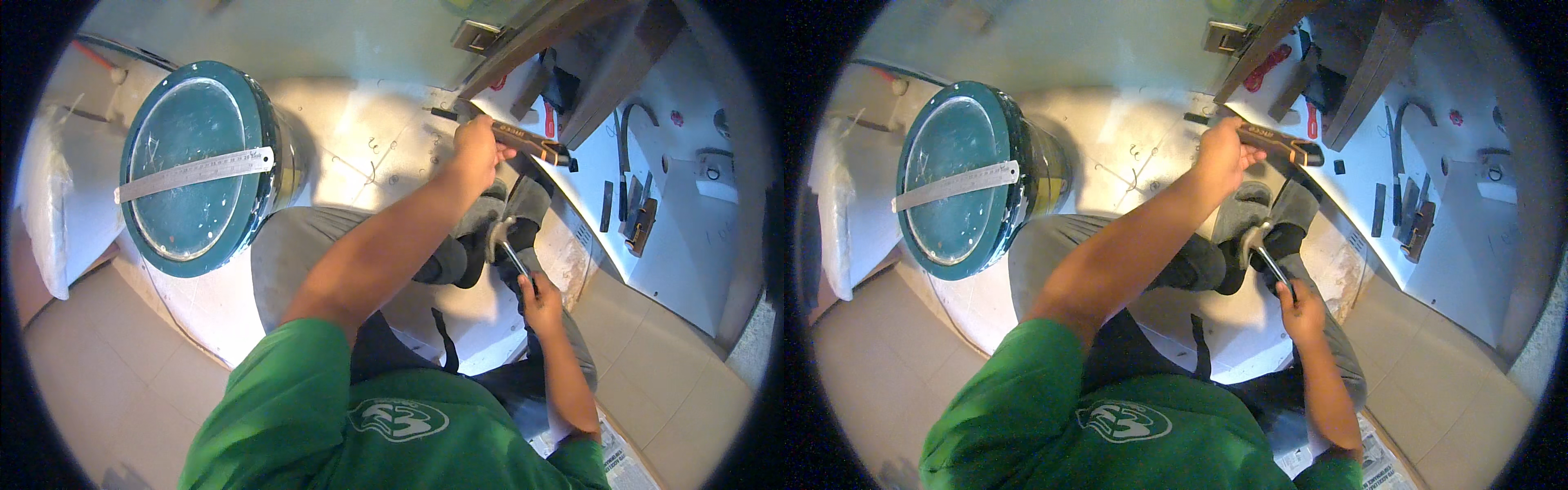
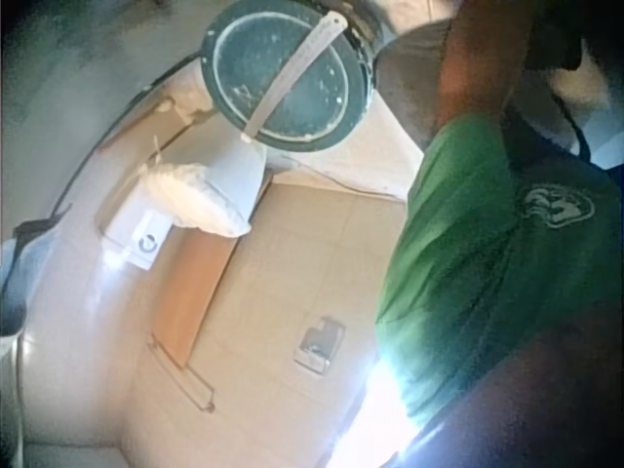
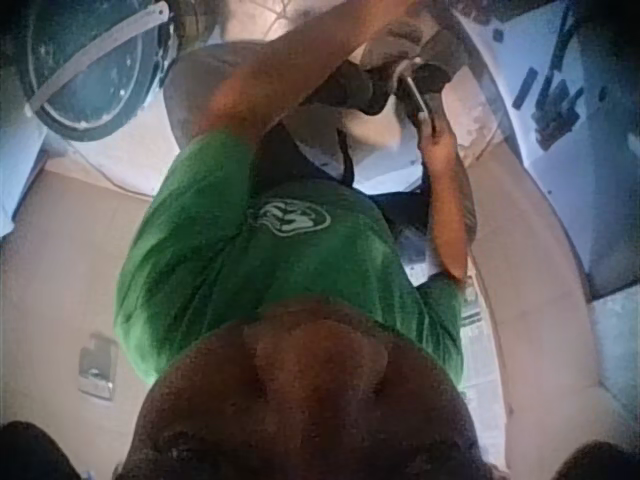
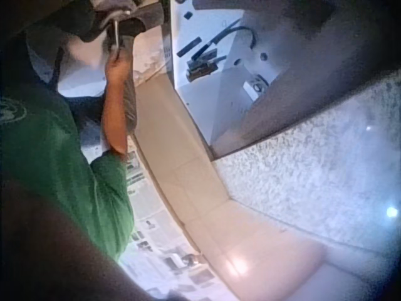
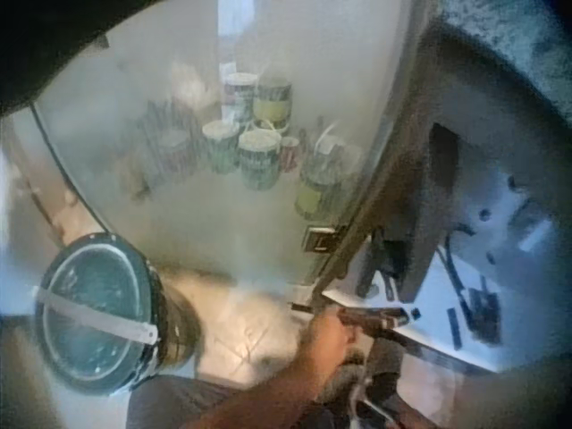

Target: The person sits on the floor and uses a utility knife to trim the edge of a wooden cabinet. They repeatedly scrape and cut along the bottom edge, then switch to a hammer to tap the edge, and finally return to the utility knife for further trimming.

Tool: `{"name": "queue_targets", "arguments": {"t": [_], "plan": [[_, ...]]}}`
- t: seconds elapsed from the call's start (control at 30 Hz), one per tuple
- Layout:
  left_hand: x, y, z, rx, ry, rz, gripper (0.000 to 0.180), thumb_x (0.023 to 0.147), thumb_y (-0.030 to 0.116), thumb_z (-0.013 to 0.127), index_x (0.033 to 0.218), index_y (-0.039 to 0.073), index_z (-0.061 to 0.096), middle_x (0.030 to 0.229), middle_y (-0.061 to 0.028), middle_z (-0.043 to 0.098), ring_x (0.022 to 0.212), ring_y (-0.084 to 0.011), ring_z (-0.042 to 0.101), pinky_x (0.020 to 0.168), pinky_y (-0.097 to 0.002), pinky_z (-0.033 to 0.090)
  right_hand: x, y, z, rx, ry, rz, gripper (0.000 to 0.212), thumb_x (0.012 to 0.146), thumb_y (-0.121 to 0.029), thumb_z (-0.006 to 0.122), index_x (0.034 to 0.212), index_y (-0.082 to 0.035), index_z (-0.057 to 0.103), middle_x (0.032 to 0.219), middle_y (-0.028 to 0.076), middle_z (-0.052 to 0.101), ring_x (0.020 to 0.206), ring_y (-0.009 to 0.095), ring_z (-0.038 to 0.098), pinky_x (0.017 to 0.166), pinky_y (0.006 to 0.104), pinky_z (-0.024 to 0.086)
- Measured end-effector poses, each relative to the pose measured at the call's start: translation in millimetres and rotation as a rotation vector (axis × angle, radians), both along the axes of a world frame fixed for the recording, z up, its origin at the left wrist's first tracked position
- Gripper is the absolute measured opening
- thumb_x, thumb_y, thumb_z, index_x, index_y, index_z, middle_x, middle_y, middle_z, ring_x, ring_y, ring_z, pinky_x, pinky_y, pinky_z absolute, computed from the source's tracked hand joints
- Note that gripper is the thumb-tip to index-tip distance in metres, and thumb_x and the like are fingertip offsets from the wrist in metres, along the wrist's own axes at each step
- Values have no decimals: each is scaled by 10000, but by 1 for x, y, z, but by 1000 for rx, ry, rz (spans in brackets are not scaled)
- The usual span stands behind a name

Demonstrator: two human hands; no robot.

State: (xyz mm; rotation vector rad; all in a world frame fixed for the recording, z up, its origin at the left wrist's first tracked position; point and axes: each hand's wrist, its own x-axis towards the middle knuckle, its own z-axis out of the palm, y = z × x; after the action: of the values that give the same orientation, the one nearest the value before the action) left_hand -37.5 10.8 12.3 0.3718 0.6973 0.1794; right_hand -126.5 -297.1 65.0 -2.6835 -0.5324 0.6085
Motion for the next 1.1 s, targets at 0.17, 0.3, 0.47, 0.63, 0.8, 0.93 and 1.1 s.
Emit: {"name": "queue_targets", "arguments": {"t": [0.17,0.3,0.47,0.63,0.8,0.93,1.1], "plan": [[-24,-41,11,183,149,-109,289,1012,258,520,1134,0,564,900,-112,647,667,-201,659,583,-342,594,20,-55,1,216,-130,-280,347,997,-335,673,948,8,649,707,114,562,656,185,516,615,373,443],[-38,-71,-2,300,247,-236,304,1004,254,559,1176,4,545,920,-106,635,646,-194,652,568,-336,597,100,-50,-8,162,-289,-351,303,985,-274,675,966,27,642,759,98,571,709,185,520,665,363,449],[-50,-84,-42,367,238,-379,315,960,242,595,1167,7,559,889,-107,652,644,-208,671,542,-333,586,218,-47,-53,180,-336,-405,266,928,-197,667,1001,58,649,865,180,655,798,307,635,741,417,488],[-65,-76,-54,516,224,-546,325,934,232,630,1142,-14,585,890,-122,660,643,-204,672,498,-323,573,283,-57,-82,260,-211,-446,289,896,-233,695,1023,26,689,898,183,714,786,301,669,786,431,509],[-51,-83,-53,553,151,-521,382,924,251,692,1143,-48,599,953,-151,701,702,-241,723,566,-329,607,304,-34,-99,-72,-397,-339,386,886,-330,693,1071,8,714,987,225,736,930,382,711,856,450,518],[-23,-93,-24,610,63,-435,355,928,274,687,1076,-42,627,901,-175,706,708,-281,716,638,-366,600,306,-40,-99,-65,-417,-373,402,900,-349,672,1089,2,730,966,242,740,920,408,716,844,454,530],[9,-114,-28,748,105,-273,311,963,283,686,1019,-22,674,781,-126,712,604,-194,687,541,-340,544,309,-33,-98,-189,-499,-248,420,917,-392,688,1196,-83,742,1004,164,760,876,339,727,823,441,531]]}}
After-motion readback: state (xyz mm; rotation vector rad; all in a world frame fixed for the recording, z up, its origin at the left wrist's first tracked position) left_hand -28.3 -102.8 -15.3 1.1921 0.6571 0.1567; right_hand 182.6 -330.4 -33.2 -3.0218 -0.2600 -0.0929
